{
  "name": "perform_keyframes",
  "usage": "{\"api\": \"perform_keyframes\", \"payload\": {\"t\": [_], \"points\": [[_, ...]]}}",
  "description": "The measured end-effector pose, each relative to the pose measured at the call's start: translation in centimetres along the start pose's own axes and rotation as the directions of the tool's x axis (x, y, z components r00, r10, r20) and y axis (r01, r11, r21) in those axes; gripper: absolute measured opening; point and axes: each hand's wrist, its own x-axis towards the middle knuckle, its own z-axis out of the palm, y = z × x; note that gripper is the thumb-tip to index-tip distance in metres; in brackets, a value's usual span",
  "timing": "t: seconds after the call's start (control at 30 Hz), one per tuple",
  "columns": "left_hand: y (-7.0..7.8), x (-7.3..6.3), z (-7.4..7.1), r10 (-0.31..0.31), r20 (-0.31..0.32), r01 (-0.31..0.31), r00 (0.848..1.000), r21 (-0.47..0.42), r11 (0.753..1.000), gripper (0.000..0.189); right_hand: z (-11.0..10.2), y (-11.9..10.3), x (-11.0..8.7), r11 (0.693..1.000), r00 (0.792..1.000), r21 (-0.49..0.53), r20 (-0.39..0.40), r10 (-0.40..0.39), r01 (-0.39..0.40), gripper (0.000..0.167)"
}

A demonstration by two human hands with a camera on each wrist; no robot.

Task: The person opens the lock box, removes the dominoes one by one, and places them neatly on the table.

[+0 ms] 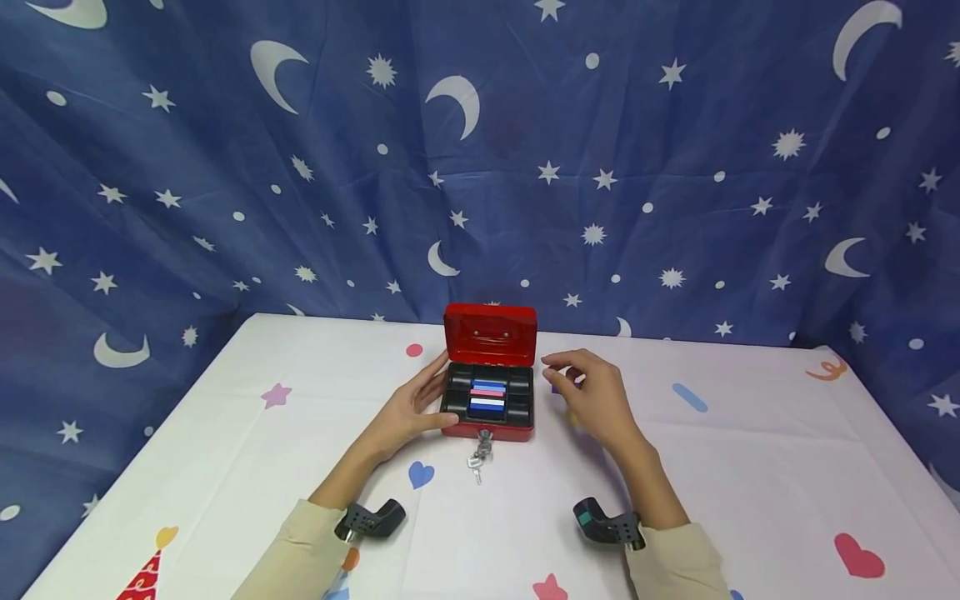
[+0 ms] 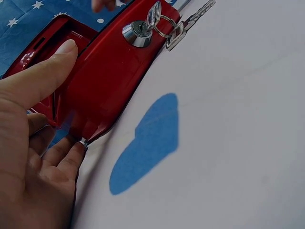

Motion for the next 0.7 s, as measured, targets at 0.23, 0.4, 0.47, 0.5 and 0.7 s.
{"api": "perform_keyframes", "payload": {"t": [0.23, 0.4, 0.47, 0.5, 0.7], "points": [[-0.1, 0.1, -0.1, 0.006, 0.008, -0.006, 1.0, -0.012, 1.0, 0.09, 1.1, -2.2, 0.7, 0.999, 0.997, 0.029, 0.072, 0.025, -0.027, 0.02], [-0.1, 0.1, -0.1, -0.002, 0.004, 0.002, 1.0, -0.007, 1.0, 0.09, 2.6, -3.0, 1.2, 0.997, 0.989, 0.045, 0.137, 0.05, -0.057, 0.021], [-0.1, 0.1, -0.1, -0.004, 0.009, 0.004, 1.0, -0.007, 1.0, 0.09, 3.2, -3.2, 1.3, 0.997, 0.987, 0.046, 0.149, 0.052, -0.06, 0.021], [-0.1, 0.1, 0.0, -0.005, 0.012, 0.005, 1.0, -0.008, 1.0, 0.09, 3.5, -3.2, 1.3, 0.997, 0.987, 0.048, 0.151, 0.054, -0.062, 0.021], [-0.1, 0.1, -0.1, 0.001, 0.014, -0.001, 1.0, -0.007, 1.0, 0.09, 4.8, -3.3, 1.1, 0.999, 0.989, 0.031, 0.141, 0.031, -0.036, 0.023]]}}
